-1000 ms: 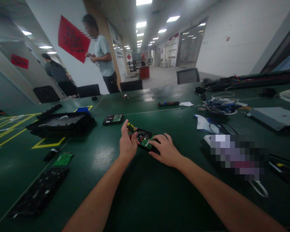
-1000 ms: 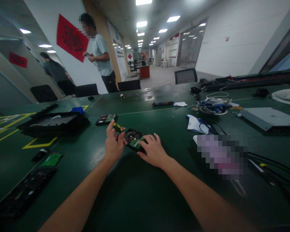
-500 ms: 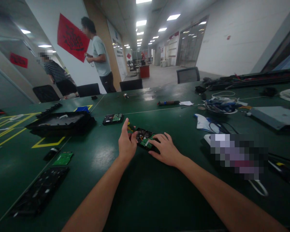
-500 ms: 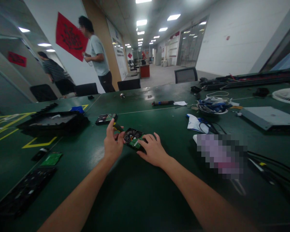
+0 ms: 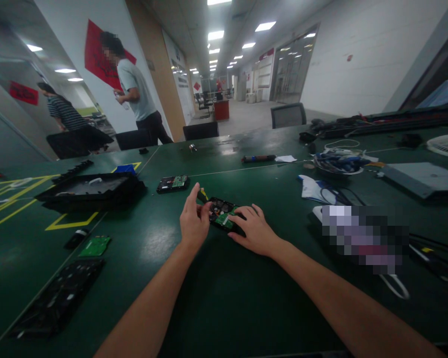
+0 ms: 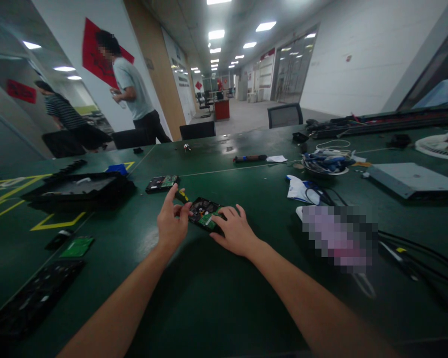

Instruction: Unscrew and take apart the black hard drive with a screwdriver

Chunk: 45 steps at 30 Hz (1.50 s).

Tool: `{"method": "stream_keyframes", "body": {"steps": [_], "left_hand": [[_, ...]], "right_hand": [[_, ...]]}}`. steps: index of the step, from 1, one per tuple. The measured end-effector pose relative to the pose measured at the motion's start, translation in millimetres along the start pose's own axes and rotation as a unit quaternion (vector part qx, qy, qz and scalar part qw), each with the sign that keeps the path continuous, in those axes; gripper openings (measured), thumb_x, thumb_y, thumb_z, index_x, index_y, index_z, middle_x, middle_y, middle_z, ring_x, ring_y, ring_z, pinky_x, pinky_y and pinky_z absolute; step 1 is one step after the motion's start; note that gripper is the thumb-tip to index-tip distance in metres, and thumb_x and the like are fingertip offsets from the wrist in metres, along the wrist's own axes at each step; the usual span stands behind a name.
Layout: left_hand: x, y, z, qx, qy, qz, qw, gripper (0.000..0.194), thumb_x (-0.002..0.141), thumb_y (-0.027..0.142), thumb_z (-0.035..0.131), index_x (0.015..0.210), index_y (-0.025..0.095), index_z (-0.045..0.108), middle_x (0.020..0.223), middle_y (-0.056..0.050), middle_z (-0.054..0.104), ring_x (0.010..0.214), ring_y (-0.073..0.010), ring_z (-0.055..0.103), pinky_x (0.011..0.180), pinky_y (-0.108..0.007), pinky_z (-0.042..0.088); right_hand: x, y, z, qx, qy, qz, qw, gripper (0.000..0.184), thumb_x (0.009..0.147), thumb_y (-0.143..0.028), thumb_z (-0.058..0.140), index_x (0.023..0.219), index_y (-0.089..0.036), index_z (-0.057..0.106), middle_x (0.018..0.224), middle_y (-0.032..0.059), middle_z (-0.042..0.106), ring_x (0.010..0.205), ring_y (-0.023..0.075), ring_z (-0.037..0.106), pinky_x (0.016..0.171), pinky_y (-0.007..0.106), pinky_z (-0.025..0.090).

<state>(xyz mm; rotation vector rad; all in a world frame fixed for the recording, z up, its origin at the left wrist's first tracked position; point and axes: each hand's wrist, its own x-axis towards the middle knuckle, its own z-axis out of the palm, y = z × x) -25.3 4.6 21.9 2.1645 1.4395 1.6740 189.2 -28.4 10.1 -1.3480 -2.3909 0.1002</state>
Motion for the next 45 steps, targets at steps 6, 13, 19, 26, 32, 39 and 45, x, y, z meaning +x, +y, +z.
{"method": "stream_keyframes", "body": {"steps": [6,13,19,26,32,39,45], "left_hand": [[-4.4,-3.4,3.5,-0.067,-0.014,-0.04,0.997,0.064,0.098,0.03,0.069,0.151,0.033,0.034,0.159,-0.014,0.053,0.069,-0.0085,0.072,0.067,-0.026,0.06],[-0.6,-1.2,1.7,0.014,0.035,0.034,0.999,0.045,0.098,0.028,0.069,0.14,0.026,0.055,0.129,-0.008,0.063,0.064,-0.0064,0.06,0.068,-0.026,0.058],[-1.7,-3.7,3.3,0.016,0.007,0.027,0.999,0.058,0.102,0.019,0.059,0.157,0.027,0.04,0.14,-0.013,0.063,0.061,-0.0061,0.061,0.067,-0.026,0.058],[-3.4,-1.8,3.9,-0.053,0.003,-0.021,0.998,0.06,0.096,0.029,0.072,0.146,0.031,0.038,0.147,-0.011,0.061,0.064,-0.0073,0.067,0.062,-0.025,0.058],[0.1,-2.2,1.3,0.026,0.033,0.054,0.998,0.044,0.097,0.026,0.069,0.139,0.025,0.055,0.126,-0.008,0.062,0.068,-0.0081,0.06,0.069,-0.027,0.058],[-3.6,-6.2,3.9,-0.011,-0.014,-0.003,1.0,0.066,0.102,0.026,0.061,0.159,0.033,0.03,0.156,-0.015,0.054,0.061,-0.0065,0.063,0.063,-0.025,0.058],[-4.4,-3.8,3.1,-0.053,0.005,-0.036,0.998,0.059,0.096,0.03,0.073,0.145,0.031,0.041,0.153,-0.014,0.057,0.063,-0.0071,0.068,0.059,-0.023,0.058]], "right_hand": [[0.3,1.8,2.6,0.0,-0.001,0.001,1.0,0.046,0.098,-0.045,0.067,0.137,-0.02,0.066,0.139,0.0163,0.062,0.136,0.0359,0.053,0.123,0.068,0.027],[0.1,1.6,0.8,-0.002,-0.003,0.002,1.0,0.046,0.098,-0.044,0.067,0.137,-0.021,0.066,0.14,0.0166,0.061,0.137,0.0355,0.052,0.123,0.068,0.026],[-0.1,2.6,2.2,-0.004,0.002,0.001,1.0,0.046,0.098,-0.045,0.068,0.137,-0.021,0.066,0.14,0.0161,0.061,0.137,0.0351,0.053,0.123,0.067,0.026],[0.3,1.8,0.3,0.0,-0.007,0.003,1.0,0.046,0.099,-0.045,0.066,0.138,-0.02,0.065,0.141,0.0168,0.061,0.138,0.0362,0.051,0.123,0.069,0.025],[0.0,0.9,0.0,0.001,-0.001,0.001,1.0,0.046,0.097,-0.043,0.068,0.137,-0.02,0.066,0.14,0.017,0.062,0.137,0.0359,0.052,0.123,0.068,0.026],[-0.3,2.2,3.2,0.0,0.005,0.002,1.0,0.045,0.097,-0.045,0.067,0.136,-0.021,0.067,0.139,0.0165,0.062,0.137,0.0356,0.053,0.123,0.067,0.026],[0.0,2.9,3.3,0.0,0.002,0.002,1.0,0.046,0.097,-0.045,0.068,0.137,-0.021,0.066,0.139,0.017,0.062,0.137,0.0357,0.052,0.122,0.068,0.027]]}}
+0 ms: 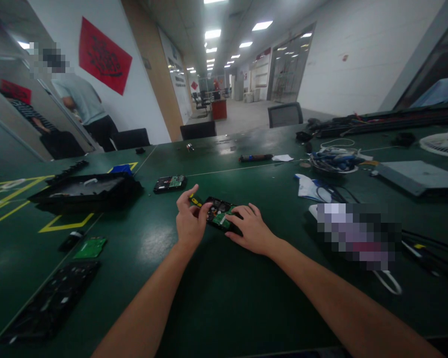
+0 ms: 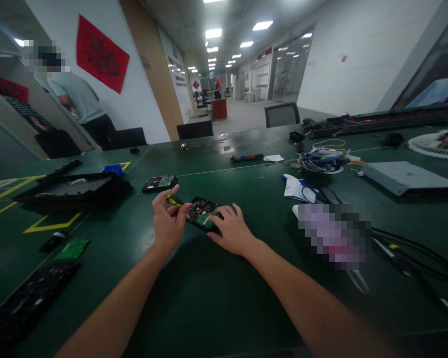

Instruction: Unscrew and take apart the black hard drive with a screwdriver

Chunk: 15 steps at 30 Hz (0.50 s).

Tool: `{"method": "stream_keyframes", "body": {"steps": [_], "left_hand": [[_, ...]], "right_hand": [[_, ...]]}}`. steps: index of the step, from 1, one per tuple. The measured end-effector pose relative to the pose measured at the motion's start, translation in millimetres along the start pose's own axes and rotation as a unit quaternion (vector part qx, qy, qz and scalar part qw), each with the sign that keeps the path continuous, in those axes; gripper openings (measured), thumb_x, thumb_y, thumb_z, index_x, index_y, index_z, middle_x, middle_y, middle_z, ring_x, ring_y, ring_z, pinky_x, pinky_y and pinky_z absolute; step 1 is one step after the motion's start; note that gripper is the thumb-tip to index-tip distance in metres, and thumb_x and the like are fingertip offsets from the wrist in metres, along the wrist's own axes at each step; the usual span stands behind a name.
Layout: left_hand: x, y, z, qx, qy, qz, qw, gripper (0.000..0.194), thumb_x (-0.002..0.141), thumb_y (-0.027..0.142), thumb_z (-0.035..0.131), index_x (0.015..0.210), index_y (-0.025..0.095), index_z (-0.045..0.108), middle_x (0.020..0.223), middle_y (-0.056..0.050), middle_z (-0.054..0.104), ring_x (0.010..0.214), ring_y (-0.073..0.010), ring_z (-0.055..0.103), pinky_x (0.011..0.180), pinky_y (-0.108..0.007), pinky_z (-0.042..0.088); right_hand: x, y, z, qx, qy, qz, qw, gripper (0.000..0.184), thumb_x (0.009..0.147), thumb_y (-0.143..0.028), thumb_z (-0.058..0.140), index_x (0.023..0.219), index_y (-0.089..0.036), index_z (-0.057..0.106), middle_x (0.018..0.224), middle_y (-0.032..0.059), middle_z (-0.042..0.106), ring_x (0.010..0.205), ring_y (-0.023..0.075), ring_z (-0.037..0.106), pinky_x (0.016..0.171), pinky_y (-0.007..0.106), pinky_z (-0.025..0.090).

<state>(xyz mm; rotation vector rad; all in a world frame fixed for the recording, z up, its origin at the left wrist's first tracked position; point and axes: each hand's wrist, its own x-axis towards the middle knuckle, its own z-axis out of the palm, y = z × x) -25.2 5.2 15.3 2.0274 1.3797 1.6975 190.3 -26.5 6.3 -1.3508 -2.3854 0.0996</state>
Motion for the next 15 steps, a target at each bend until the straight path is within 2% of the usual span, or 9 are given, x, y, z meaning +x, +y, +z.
{"method": "stream_keyframes", "body": {"steps": [3,8,12,15], "left_hand": [[2.0,3.2,-1.3,0.016,0.001,0.037,0.999,0.05,0.096,0.028,0.072,0.14,0.028,0.047,0.143,-0.011,0.063,0.065,-0.0066,0.066,0.063,-0.024,0.059],[4.1,7.1,-3.4,0.078,0.036,0.102,0.991,0.039,0.097,0.026,0.071,0.135,0.026,0.06,0.124,-0.007,0.064,0.063,-0.006,0.058,0.068,-0.025,0.059],[1.6,6.4,-2.2,0.075,0.0,0.079,0.994,0.052,0.101,0.023,0.063,0.151,0.028,0.047,0.137,-0.01,0.066,0.064,-0.0073,0.063,0.064,-0.024,0.058],[0.0,3.6,-0.8,0.045,-0.01,0.029,0.999,0.062,0.098,0.027,0.068,0.153,0.03,0.04,0.15,-0.013,0.06,0.06,-0.0056,0.064,0.06,-0.023,0.057]], "right_hand": [[0.0,-0.7,-0.6,-0.001,-0.002,0.001,1.0,0.046,0.097,-0.044,0.067,0.137,-0.021,0.066,0.139,0.0165,0.062,0.137,0.0354,0.052,0.123,0.067,0.026],[-0.1,-2.1,-1.9,-0.001,-0.004,0.002,1.0,0.046,0.098,-0.043,0.067,0.138,-0.021,0.065,0.141,0.0168,0.061,0.138,0.0357,0.052,0.123,0.068,0.026],[-0.2,-1.8,-1.3,0.001,0.002,-0.002,1.0,0.045,0.097,-0.043,0.067,0.137,-0.022,0.065,0.14,0.0168,0.062,0.137,0.0358,0.052,0.122,0.068,0.027],[-0.4,-0.7,-0.4,0.003,0.001,0.0,1.0,0.045,0.098,-0.044,0.066,0.137,-0.023,0.065,0.14,0.0164,0.062,0.137,0.0356,0.052,0.122,0.069,0.027]]}}
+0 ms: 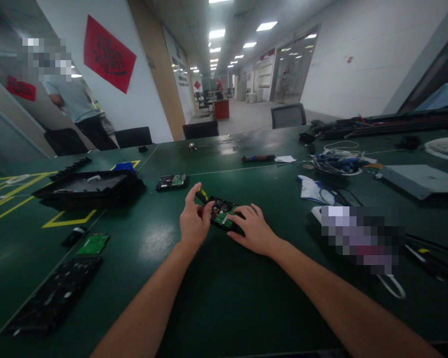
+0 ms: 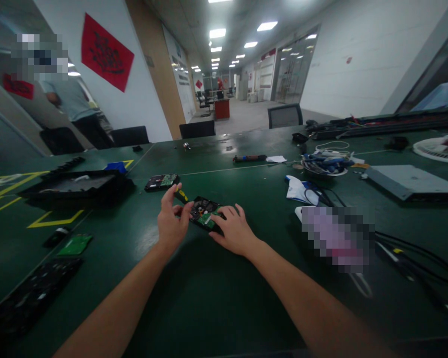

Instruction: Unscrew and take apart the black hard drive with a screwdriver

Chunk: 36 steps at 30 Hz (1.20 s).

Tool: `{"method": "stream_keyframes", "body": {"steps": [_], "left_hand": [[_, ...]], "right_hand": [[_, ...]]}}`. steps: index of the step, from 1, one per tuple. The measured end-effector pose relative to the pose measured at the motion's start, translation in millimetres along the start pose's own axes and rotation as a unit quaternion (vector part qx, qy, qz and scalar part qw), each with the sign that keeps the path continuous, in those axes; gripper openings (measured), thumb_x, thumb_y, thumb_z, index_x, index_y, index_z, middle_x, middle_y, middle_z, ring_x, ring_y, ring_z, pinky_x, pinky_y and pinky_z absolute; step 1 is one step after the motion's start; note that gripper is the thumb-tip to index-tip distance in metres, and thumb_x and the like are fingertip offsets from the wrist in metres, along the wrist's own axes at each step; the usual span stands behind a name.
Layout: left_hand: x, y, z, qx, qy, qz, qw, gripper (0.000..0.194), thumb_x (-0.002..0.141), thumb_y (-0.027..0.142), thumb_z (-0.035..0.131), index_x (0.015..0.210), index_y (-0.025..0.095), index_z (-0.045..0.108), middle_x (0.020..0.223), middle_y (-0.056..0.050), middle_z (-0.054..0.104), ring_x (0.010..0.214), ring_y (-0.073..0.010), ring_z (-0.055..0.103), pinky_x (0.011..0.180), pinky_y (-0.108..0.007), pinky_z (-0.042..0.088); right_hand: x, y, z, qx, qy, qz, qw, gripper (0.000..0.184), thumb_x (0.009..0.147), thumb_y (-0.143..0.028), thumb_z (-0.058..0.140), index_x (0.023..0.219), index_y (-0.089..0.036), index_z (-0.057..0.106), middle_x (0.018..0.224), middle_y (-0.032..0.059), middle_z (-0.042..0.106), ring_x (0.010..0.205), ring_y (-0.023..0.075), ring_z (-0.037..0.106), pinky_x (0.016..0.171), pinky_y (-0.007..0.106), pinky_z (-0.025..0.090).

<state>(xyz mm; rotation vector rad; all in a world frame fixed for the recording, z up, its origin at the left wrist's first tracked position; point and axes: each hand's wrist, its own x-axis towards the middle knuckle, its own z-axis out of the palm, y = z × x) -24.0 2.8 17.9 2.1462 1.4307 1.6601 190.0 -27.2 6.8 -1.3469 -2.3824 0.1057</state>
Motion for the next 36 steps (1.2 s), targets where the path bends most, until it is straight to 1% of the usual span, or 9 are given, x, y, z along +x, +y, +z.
{"method": "stream_keyframes", "body": {"steps": [3,6,12,15,17,20,23,30,36], "left_hand": [[-1.4,-2.5,1.4,-0.039,0.012,-0.032,0.999,0.064,0.094,0.031,0.075,0.147,0.031,0.04,0.154,-0.014,0.056,0.063,-0.0061,0.068,0.06,-0.023,0.059],[-3.0,-2.9,2.8,-0.051,0.015,-0.029,0.998,0.059,0.096,0.033,0.074,0.142,0.029,0.039,0.151,-0.015,0.06,0.069,-0.0085,0.072,0.063,-0.023,0.06],[-0.6,0.5,0.7,-0.043,-0.01,0.019,0.999,0.048,0.101,0.029,0.067,0.142,0.028,0.042,0.147,-0.013,0.062,0.062,-0.0053,0.066,0.06,-0.022,0.058],[3.0,1.5,-2.2,0.003,0.009,0.053,0.999,0.043,0.1,0.028,0.066,0.141,0.026,0.053,0.136,-0.01,0.063,0.063,-0.005,0.061,0.066,-0.025,0.06],[3.9,1.4,-2.9,0.025,0.022,0.064,0.997,0.043,0.101,0.027,0.065,0.143,0.026,0.056,0.128,-0.008,0.063,0.063,-0.0051,0.06,0.069,-0.026,0.06],[2.5,-0.3,-1.7,0.01,-0.001,0.041,0.999,0.052,0.103,0.025,0.06,0.153,0.027,0.047,0.12,-0.007,0.068,0.058,-0.0046,0.061,0.067,-0.024,0.06],[0.7,-3.2,0.6,-0.008,-0.017,0.008,1.0,0.057,0.104,0.026,0.058,0.158,0.027,0.039,0.12,-0.007,0.072,0.054,-0.0049,0.061,0.062,-0.023,0.059],[0.2,-10.8,3.2,0.004,0.008,-0.014,1.0,0.061,0.103,0.028,0.059,0.159,0.027,0.036,0.125,-0.008,0.071,0.055,-0.0054,0.061,0.061,-0.024,0.057],[0.3,-12.9,3.1,0.01,0.006,-0.007,1.0,0.06,0.104,0.027,0.058,0.159,0.028,0.035,0.119,-0.008,0.072,0.057,-0.007,0.06,0.061,-0.025,0.057]], "right_hand": [[-0.2,0.5,0.3,0.001,-0.003,-0.001,1.0,0.046,0.098,-0.044,0.066,0.138,-0.022,0.065,0.141,0.0164,0.061,0.137,0.0352,0.052,0.123,0.068,0.026],[0.0,0.0,-0.1,-0.003,-0.001,-0.002,1.0,0.046,0.098,-0.045,0.067,0.137,-0.021,0.066,0.14,0.0165,0.061,0.137,0.0349,0.052,0.123,0.067,0.026],[0.2,-1.3,-1.5,-0.006,-0.001,-0.001,1.0,0.046,0.097,-0.043,0.068,0.137,-0.02,0.066,0.14,0.0171,0.061,0.137,0.0358,0.052,0.122,0.068,0.027],[-0.3,-0.9,-0.9,-0.006,0.005,-0.003,1.0,0.045,0.097,-0.043,0.068,0.137,-0.022,0.066,0.14,0.0163,0.062,0.137,0.0353,0.052,0.122,0.068,0.028],[-0.5,-0.5,-0.1,-0.005,0.004,-0.003,1.0,0.046,0.097,-0.043,0.068,0.137,-0.021,0.065,0.141,0.0164,0.061,0.137,0.0353,0.052,0.122,0.068,0.028],[-0.4,0.0,0.9,-0.003,0.005,-0.004,1.0,0.046,0.097,-0.043,0.067,0.138,-0.021,0.065,0.14,0.0165,0.061,0.137,0.0352,0.053,0.122,0.068,0.028],[0.0,0.0,0.9,-0.002,0.005,-0.003,1.0,0.045,0.097,-0.044,0.068,0.137,-0.023,0.065,0.14,0.016,0.061,0.137,0.0352,0.053,0.122,0.068,0.028],[0.5,-1.1,-2.4,-0.003,-0.009,0.001,1.0,0.047,0.099,-0.046,0.065,0.139,-0.021,0.065,0.141,0.0167,0.061,0.138,0.0356,0.052,0.123,0.068,0.027],[0.2,0.3,0.4,-0.007,0.003,-0.003,1.0,0.046,0.097,-0.045,0.067,0.137,-0.022,0.066,0.139,0.0157,0.061,0.136,0.0343,0.053,0.123,0.067,0.027]]}}
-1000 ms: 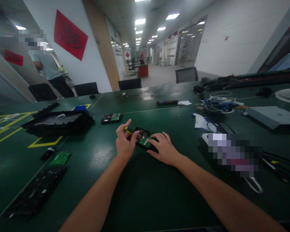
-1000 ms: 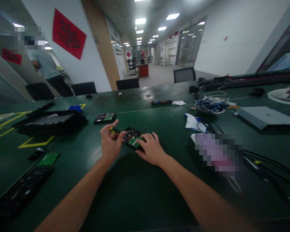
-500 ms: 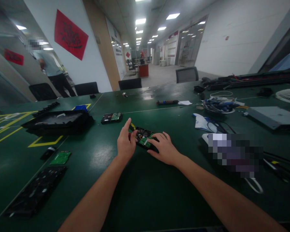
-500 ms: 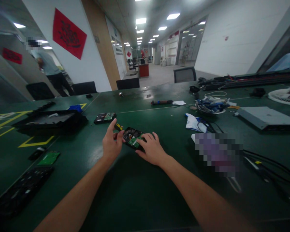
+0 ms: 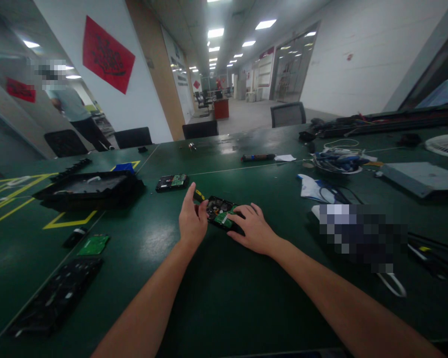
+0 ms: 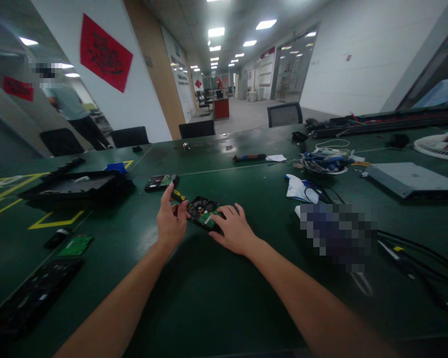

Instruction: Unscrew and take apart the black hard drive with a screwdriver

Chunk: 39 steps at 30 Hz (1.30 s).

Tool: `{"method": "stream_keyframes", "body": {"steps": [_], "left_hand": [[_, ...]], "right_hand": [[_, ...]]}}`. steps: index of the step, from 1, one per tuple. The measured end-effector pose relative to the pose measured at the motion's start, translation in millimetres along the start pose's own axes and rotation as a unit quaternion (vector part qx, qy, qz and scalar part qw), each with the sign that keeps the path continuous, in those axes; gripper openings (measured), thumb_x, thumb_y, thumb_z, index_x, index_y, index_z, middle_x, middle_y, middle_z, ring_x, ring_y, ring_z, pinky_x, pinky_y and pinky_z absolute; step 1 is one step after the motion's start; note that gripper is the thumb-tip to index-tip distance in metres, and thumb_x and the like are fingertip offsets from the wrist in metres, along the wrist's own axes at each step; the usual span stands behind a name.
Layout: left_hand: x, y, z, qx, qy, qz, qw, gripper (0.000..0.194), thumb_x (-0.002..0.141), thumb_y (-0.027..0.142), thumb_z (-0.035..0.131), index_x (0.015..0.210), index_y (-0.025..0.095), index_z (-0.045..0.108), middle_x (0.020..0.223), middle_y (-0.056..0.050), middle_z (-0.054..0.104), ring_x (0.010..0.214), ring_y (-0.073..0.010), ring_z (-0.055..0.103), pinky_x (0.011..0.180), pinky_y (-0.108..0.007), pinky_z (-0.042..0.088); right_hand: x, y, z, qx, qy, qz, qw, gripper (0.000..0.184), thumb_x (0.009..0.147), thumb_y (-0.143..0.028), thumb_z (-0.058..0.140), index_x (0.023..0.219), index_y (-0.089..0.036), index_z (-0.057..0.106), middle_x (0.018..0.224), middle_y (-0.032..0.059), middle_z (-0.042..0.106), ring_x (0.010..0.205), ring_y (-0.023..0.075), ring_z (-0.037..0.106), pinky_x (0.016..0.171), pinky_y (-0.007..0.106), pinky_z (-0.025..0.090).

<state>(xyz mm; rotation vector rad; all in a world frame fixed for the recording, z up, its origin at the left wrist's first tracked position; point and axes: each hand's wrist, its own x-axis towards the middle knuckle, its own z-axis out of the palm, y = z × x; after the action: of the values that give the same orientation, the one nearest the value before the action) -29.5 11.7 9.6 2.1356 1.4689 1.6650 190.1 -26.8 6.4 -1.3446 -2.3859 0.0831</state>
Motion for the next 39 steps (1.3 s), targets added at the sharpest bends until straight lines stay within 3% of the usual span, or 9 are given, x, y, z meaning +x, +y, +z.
{"method": "stream_keyframes", "body": {"steps": [5,11,18,21,25,28,31,35,39], "left_hand": [[0.0,0.5,0.9,-0.012,0.0,-0.019,1.0,0.06,0.104,0.028,0.058,0.159,0.027,0.033,0.11,-0.005,0.072,0.055,-0.0071,0.062,0.059,-0.025,0.056],[-0.7,0.5,1.6,-0.019,0.004,-0.013,1.0,0.059,0.104,0.031,0.057,0.158,0.028,0.033,0.135,-0.013,0.066,0.055,-0.005,0.061,0.059,-0.024,0.057],[-0.8,1.2,1.5,-0.01,0.008,-0.004,1.0,0.059,0.104,0.032,0.059,0.158,0.027,0.034,0.136,-0.014,0.066,0.057,-0.0062,0.061,0.06,-0.025,0.057],[-0.9,1.9,1.0,-0.017,0.003,-0.004,1.0,0.059,0.103,0.032,0.059,0.157,0.028,0.035,0.138,-0.014,0.065,0.056,-0.0051,0.061,0.06,-0.024,0.057],[-1.0,1.2,0.8,-0.011,0.003,-0.005,1.0,0.061,0.103,0.032,0.061,0.158,0.028,0.035,0.136,-0.013,0.066,0.06,-0.0066,0.062,0.061,-0.024,0.056],[-1.1,0.1,1.1,-0.008,0.008,0.004,1.0,0.062,0.102,0.032,0.06,0.158,0.028,0.034,0.138,-0.014,0.066,0.061,-0.007,0.062,0.062,-0.025,0.057],[-1.4,0.1,1.2,-0.005,0.008,0.008,1.0,0.062,0.102,0.032,0.06,0.158,0.028,0.034,0.139,-0.014,0.065,0.061,-0.0067,0.062,0.064,-0.026,0.058],[-1.7,0.0,1.0,0.005,0.008,0.008,1.0,0.062,0.102,0.034,0.061,0.158,0.027,0.035,0.139,-0.014,0.065,0.068,-0.0093,0.065,0.067,-0.027,0.059],[-1.9,-1.4,1.4,0.004,0.01,0.009,1.0,0.061,0.102,0.034,0.061,0.158,0.027,0.035,0.137,-0.014,0.066,0.067,-0.0094,0.065,0.066,-0.027,0.058]], "right_hand": [[0.1,0.9,1.3,0.012,0.004,0.002,1.0,0.045,0.097,-0.045,0.067,0.136,-0.023,0.065,0.139,0.0156,0.061,0.136,0.0345,0.053,0.122,0.068,0.027],[0.1,-0.7,0.1,0.041,0.002,0.023,0.999,0.045,0.095,-0.043,0.069,0.134,-0.02,0.064,0.138,0.0147,0.061,0.137,0.0338,0.051,0.124,0.065,0.026],[-0.5,-1.2,-4.0,0.048,0.026,0.049,0.997,0.055,0.094,-0.051,0.067,0.138,-0.018,0.059,0.146,0.019,0.054,0.14,0.037,0.047,0.121,0.062,0.034],[-1.9,2.9,-14.0,0.002,0.065,0.109,0.992,0.062,0.098,-0.054,0.059,0.145,-0.015,0.053,0.153,0.0241,0.046,0.147,0.0419,0.039,0.121,0.065,0.032],[-8.4,19.7,-36.7,-0.075,0.111,0.274,0.952,0.064,0.101,-0.052,0.052,0.15,-0.01,0.048,0.159,0.0296,0.036,0.152,0.0508,0.025,0.12,0.074,0.022],[-14.4,38.0,-51.7,-0.126,0.095,0.363,0.918,0.07,0.102,-0.056,0.047,0.154,-0.009,0.043,0.162,0.0319,0.031,0.153,0.0534,0.02,0.115,0.079,0.022],[-17.9,53.8,-57.9,-0.149,0.05,0.437,0.886,0.064,0.105,-0.049,0.042,0.154,-0.007,0.041,0.163,0.0312,0.03,0.154,0.0523,0.021,0.113,0.076,0.028],[-18.6,62.8,-56.8,-0.139,-0.003,0.475,0.869,0.066,0.105,-0.049,0.042,0.156,-0.009,0.039,0.164,0.0308,0.029,0.152,0.0531,0.026,0.112,0.077,0.029],[-18.3,58.9,-56.9,-0.163,-0.012,0.45,0.878,0.065,0.104,-0.052,0.043,0.152,-0.008,0.044,0.161,0.0316,0.035,0.149,0.0522,0.032,0.113,0.076,0.027]]}}
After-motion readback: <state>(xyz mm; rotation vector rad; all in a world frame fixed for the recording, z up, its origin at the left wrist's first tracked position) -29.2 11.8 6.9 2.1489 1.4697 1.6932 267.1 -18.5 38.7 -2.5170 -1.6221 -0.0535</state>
